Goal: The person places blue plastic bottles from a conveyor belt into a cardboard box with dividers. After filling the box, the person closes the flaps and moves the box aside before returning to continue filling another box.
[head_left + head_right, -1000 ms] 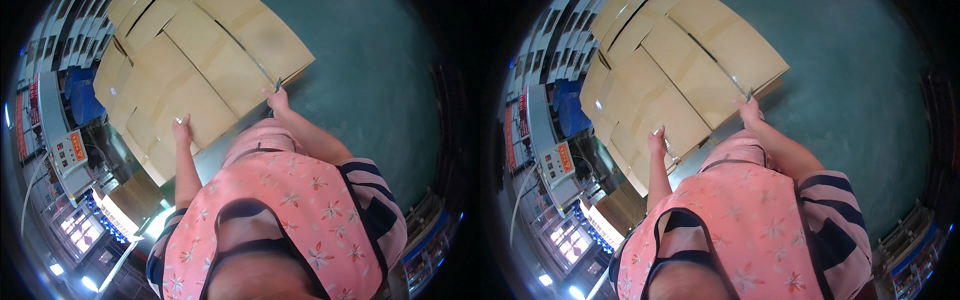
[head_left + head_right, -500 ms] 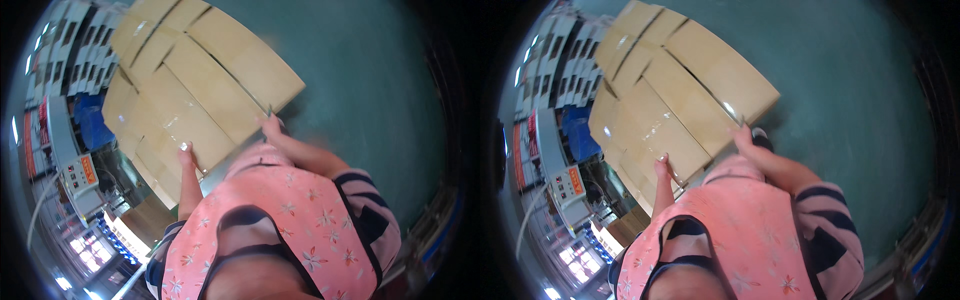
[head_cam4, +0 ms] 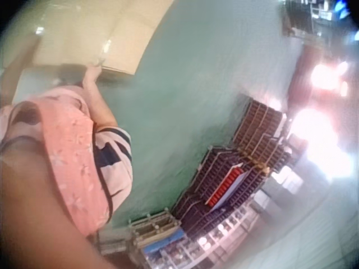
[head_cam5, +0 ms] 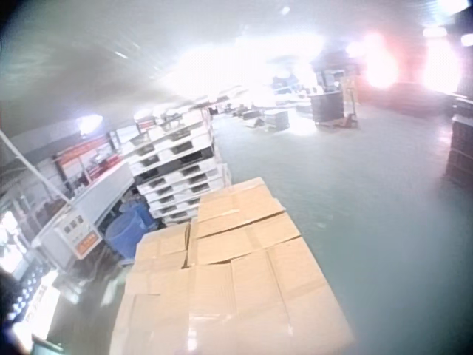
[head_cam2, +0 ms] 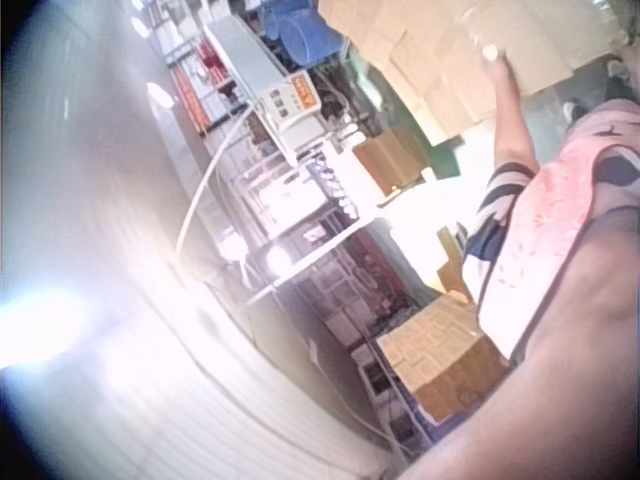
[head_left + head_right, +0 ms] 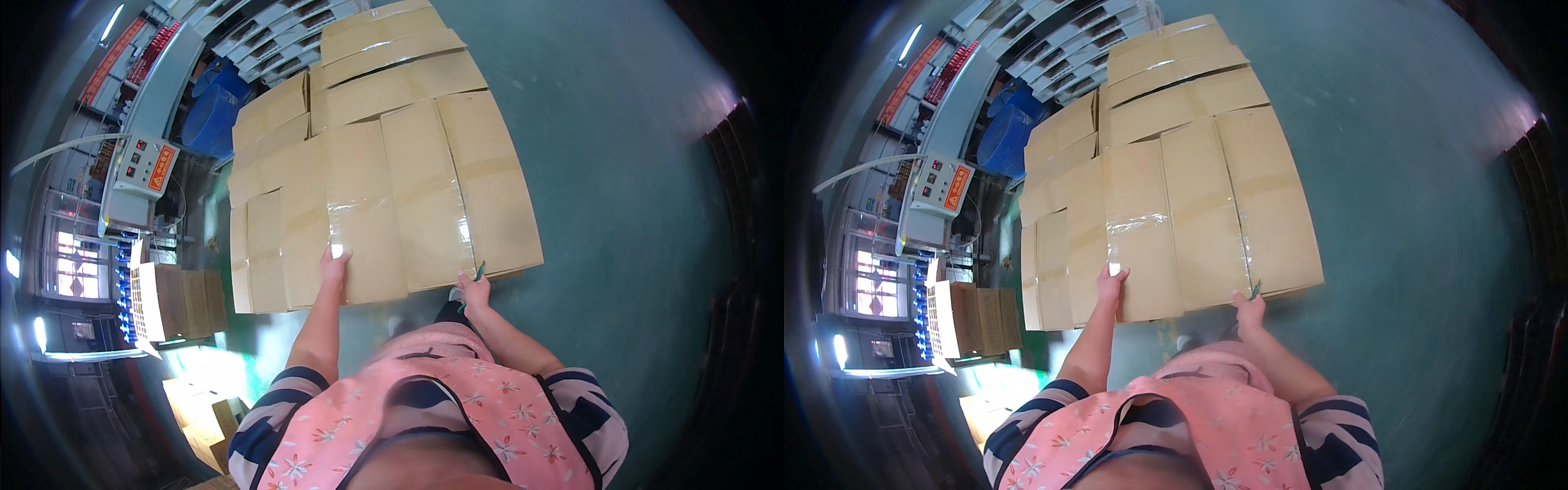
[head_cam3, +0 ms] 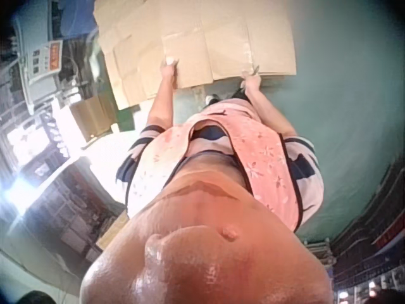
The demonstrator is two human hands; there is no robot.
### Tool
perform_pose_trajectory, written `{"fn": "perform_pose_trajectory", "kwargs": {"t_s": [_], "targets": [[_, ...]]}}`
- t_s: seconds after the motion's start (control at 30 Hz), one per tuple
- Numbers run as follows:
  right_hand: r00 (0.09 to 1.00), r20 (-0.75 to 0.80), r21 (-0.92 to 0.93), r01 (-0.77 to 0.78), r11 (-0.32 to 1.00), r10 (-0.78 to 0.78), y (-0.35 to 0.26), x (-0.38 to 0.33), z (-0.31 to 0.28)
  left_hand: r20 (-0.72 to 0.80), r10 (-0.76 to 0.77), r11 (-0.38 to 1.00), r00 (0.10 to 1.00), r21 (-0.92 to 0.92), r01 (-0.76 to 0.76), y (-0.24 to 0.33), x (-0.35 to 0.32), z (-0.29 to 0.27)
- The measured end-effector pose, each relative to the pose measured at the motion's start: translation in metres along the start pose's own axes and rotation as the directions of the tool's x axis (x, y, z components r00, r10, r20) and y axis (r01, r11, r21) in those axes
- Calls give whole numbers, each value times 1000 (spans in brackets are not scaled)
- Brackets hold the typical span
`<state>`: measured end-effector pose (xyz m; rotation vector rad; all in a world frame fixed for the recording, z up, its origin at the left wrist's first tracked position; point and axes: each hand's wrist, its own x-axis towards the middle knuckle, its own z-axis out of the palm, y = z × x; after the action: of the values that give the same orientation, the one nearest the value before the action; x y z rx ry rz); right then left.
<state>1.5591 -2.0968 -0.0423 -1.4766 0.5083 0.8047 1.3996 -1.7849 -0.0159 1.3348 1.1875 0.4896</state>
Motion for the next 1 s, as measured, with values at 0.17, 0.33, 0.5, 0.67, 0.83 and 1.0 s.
{"fn": "perform_pose_trajectory", "kwargs": {"t_s": [0.17, 0.33, 0.5, 0.67, 0.83, 1.0], "targets": [[997, -10, 33, 81, 996, -80, -17, -6, 2, 22, -16, 1000, 1000, 6, 16, -4, 4, 4], [996, -22, -51, 90, 995, -91, -23, 2, -6, -172, 331, 940, 928, 147, -308, -7, -11, 24], [988, -43, 36, 152, 988, -150, -23, 4, -15, -178, 748, 651, 639, 382, -655, 11, -48, 31], [999, 33, -106, 46, 993, -43, 11, -44, -24, -100, 359, 932, 928, -15, -362, -23, -112, -11], [938, 341, -340, 178, 923, -55, 29, -88, 30, -190, 89, 956, 978, -260, -138, -147, -186, -96], [763, 647, -474, 421, 773, -18, 8, -89, 110, -314, -106, 990, 944, -126, 69, -260, -221, -111]]}}
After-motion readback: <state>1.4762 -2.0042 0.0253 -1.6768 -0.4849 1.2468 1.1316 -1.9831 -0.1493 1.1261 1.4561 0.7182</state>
